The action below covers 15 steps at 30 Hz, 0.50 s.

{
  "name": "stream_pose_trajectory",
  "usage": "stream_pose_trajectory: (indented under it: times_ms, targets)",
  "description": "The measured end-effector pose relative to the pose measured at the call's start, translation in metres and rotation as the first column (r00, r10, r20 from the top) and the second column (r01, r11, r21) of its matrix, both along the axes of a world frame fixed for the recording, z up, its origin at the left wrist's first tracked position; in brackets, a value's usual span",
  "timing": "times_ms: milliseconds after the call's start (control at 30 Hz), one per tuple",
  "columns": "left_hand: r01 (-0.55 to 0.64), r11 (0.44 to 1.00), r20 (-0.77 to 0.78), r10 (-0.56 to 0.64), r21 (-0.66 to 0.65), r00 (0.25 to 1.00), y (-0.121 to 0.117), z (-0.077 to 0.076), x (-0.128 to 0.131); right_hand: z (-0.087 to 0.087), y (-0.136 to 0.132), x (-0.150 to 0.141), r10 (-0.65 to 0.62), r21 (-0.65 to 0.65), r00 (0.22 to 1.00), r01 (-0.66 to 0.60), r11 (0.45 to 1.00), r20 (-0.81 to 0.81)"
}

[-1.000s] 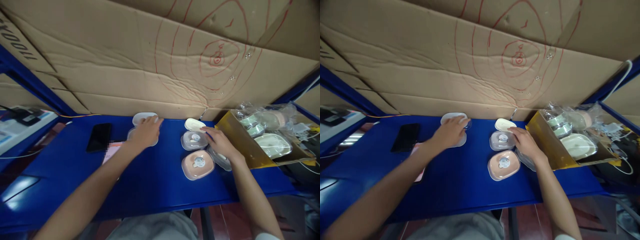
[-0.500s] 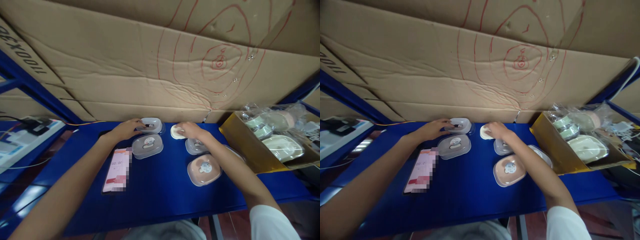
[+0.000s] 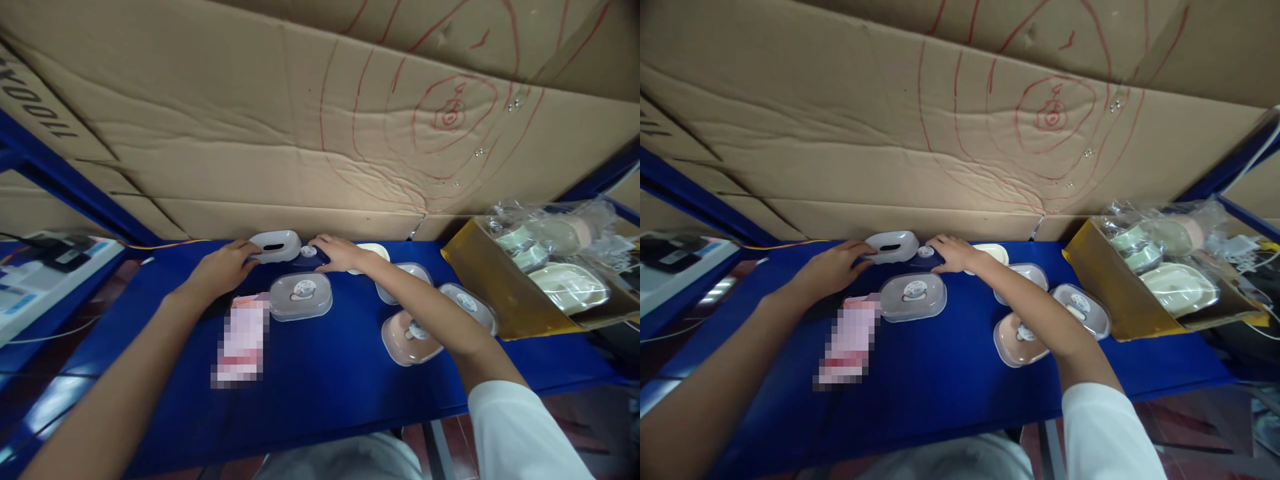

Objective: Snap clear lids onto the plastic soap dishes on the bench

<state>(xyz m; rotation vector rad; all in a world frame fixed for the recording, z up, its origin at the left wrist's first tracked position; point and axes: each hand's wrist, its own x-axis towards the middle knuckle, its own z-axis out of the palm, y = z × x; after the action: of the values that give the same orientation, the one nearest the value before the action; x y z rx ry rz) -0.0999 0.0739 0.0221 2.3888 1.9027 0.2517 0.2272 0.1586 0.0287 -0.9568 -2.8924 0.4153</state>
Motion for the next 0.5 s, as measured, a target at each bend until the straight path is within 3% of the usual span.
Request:
stream_pose_trajectory:
  times_ms: [133, 267, 367, 500]
  targets:
    - [-0.017, 1.000, -0.007, 0.017, 0.009, 1.000, -0.006, -0.002, 0.007, 0.018, 0.010, 0.027, 0.035, -0.047, 0.998, -0.037, 0.998, -0.042]
    - [0.004, 1.000, 0.024, -0.004, 0.018, 1.000, -0.009, 0.001, 0.015, 0.037, 0.004, 0.091, -0.013, -0.083, 0.991, 0.002, 0.997, -0.134]
    - [0.053, 0.999, 0.062, -0.054, 0.005, 0.997, -0.009, 0.008, 0.031, 0.042, -0.005, 0.146, -0.169, -0.129, 0.970, 0.147, 0.981, -0.176]
    - [0.108, 0.994, 0.078, -0.108, -0.008, 0.991, -0.007, 0.021, 0.063, 0.035, -0.015, 0.204, -0.427, -0.173, 0.900, 0.409, 0.896, -0.088]
